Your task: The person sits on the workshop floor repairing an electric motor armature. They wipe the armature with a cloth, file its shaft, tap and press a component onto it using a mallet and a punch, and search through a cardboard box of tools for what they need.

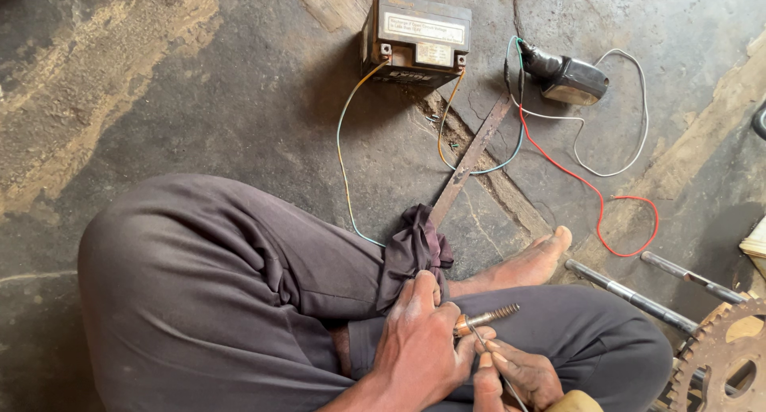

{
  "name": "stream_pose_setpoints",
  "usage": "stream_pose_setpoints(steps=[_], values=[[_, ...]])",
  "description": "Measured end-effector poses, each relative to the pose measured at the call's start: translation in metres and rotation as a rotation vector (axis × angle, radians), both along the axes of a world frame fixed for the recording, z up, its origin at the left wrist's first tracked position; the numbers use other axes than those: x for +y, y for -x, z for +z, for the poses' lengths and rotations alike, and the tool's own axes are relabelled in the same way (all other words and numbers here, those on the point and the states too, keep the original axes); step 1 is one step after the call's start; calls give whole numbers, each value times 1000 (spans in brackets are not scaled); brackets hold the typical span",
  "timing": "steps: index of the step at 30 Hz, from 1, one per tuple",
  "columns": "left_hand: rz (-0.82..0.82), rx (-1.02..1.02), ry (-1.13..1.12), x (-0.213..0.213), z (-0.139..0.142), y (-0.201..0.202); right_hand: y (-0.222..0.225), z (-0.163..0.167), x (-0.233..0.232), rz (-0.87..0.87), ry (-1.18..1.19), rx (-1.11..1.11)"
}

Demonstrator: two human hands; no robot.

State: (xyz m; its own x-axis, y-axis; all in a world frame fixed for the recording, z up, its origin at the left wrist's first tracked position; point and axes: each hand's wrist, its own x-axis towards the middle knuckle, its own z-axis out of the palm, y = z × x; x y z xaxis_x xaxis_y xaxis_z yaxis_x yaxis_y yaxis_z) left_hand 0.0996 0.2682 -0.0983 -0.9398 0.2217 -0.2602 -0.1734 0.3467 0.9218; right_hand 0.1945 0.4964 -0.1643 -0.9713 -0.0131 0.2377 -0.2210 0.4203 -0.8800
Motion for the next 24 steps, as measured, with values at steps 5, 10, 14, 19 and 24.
stream_pose_setpoints(steps=[5, 10, 14, 19, 24], values=[[30, 48, 13, 1, -1, -2, -8, -20, 24, 105, 61, -44], [73, 96, -6, 3, -4, -7, 12, -8, 76, 438, 55, -565], [104, 102, -12, 0, -7, -5, -13, -19, 25, 75, 153, -152], [132, 122, -76, -3, -10, -6, -2, -19, 33, 181, 95, -251], [110, 105, -190, -7, -12, -7, 15, -20, 83, 94, 520, -1218]])
